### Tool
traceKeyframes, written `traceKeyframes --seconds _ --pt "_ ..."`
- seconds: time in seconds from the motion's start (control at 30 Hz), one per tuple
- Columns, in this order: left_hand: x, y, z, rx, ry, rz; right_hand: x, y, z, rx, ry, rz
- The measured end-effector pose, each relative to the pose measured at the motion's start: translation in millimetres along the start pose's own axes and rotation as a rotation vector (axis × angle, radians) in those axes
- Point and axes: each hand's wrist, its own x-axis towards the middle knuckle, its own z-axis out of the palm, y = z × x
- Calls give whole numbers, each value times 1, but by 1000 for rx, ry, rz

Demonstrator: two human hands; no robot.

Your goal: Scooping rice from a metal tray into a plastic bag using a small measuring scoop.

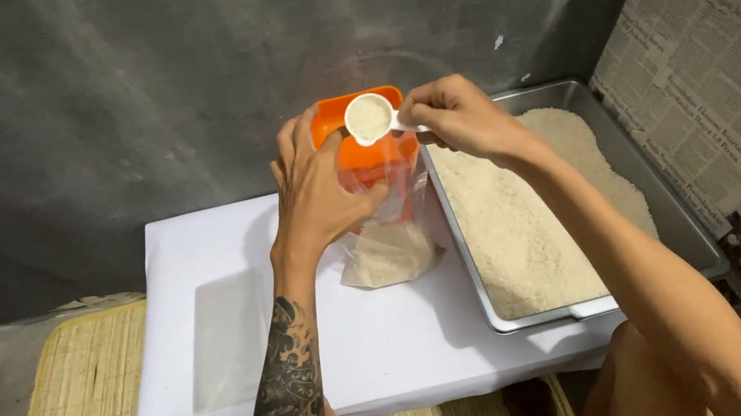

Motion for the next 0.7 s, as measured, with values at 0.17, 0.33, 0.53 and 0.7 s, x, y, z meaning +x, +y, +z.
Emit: traceKeyframes --seconds 0.17,0.33,0.53,0.7 --pt "2 -13 2 -34 -14 -23 5 16 7 -152 17 -67" --pt "3 -16 -2 -57 -14 -37 1 26 25 -531 93 -159" --pt "2 -13 -3 -66 -19 -65 -2 44 48 -1092 245 -337" --pt "1 -13 -5 -75 -51 -59 -11 38 52 -1295 322 -498"
